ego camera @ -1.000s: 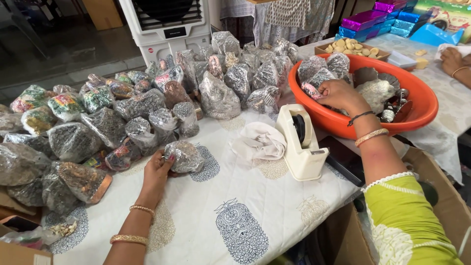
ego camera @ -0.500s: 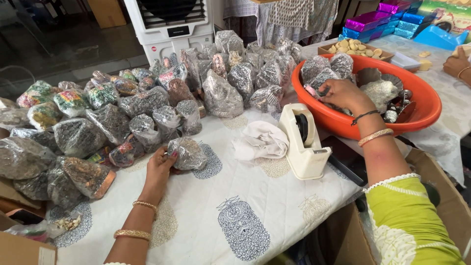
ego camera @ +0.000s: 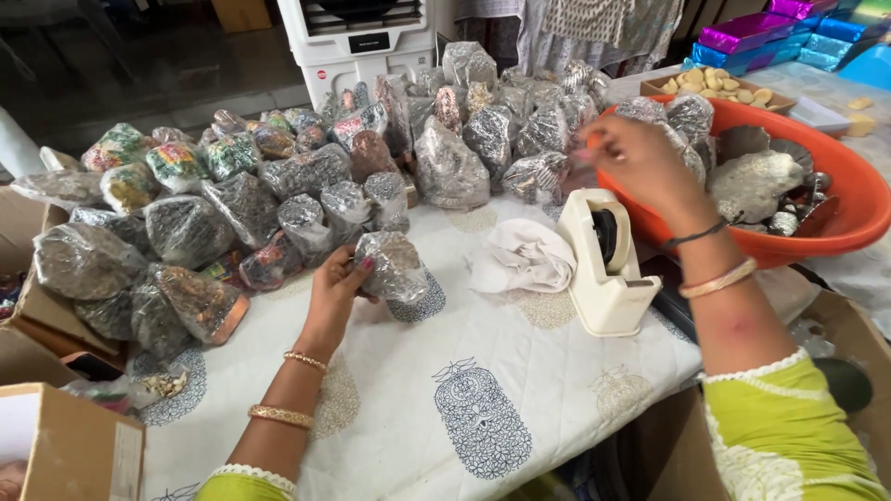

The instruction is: The person wraps small decorative figurines in clear plastic film, twisting the film closed around each item by hand. They place each wrapped figurine into an orange bowl or cardboard box, occasionally reaching into a box for more plastic film and wiping a figurine with a cloth.

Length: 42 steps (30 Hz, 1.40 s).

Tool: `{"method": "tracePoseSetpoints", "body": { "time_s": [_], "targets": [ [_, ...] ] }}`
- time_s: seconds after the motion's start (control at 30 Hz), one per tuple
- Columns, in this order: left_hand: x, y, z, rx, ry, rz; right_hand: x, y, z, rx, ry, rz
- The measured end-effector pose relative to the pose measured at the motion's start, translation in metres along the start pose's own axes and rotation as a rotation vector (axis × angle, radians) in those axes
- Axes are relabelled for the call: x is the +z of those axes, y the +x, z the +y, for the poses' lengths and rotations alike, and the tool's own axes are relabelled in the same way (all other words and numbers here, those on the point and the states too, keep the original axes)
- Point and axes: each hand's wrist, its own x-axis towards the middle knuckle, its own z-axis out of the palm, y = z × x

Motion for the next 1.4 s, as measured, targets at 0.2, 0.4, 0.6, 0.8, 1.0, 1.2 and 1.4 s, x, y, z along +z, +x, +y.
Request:
{"method": "tracePoseSetpoints", "body": {
  "time_s": [0.2,0.4,0.6,0.8,1.0,1.2,1.4],
  "targets": [
    [0.040,-0.013,0.015,0.097,0.005,-0.096,0.067,-0.005,-0.097,-0.131,0.280,-0.385],
    [0.079,-0.035,0.039,0.175,0.172,-0.048,0.093,-0.034,-0.157,-0.226,0.088,-0.366],
    [0.104,-0.056,0.053,0.228,0.270,-0.078,0.070,-0.033,-0.144,-0.257,0.068,-0.356],
    [0.112,-0.057,0.065,0.235,0.050,-0.209,-0.015,-0.022,-0.090,-0.069,0.210,-0.362],
    [0.073,-0.028,0.021,0.132,0.000,-0.042,-0.118,-0.015,0.034,0.272,-0.393,-0.087],
    [0.041,-0.013,-0.001,0.069,-0.036,0.048,-0.117,-0.046,0.188,0.337,-0.338,-0.287],
    [0.043,-0.013,-0.003,-0.046,-0.004,0.067,-0.102,-0.057,0.219,0.438,-0.305,-0.451]
  ]
}}
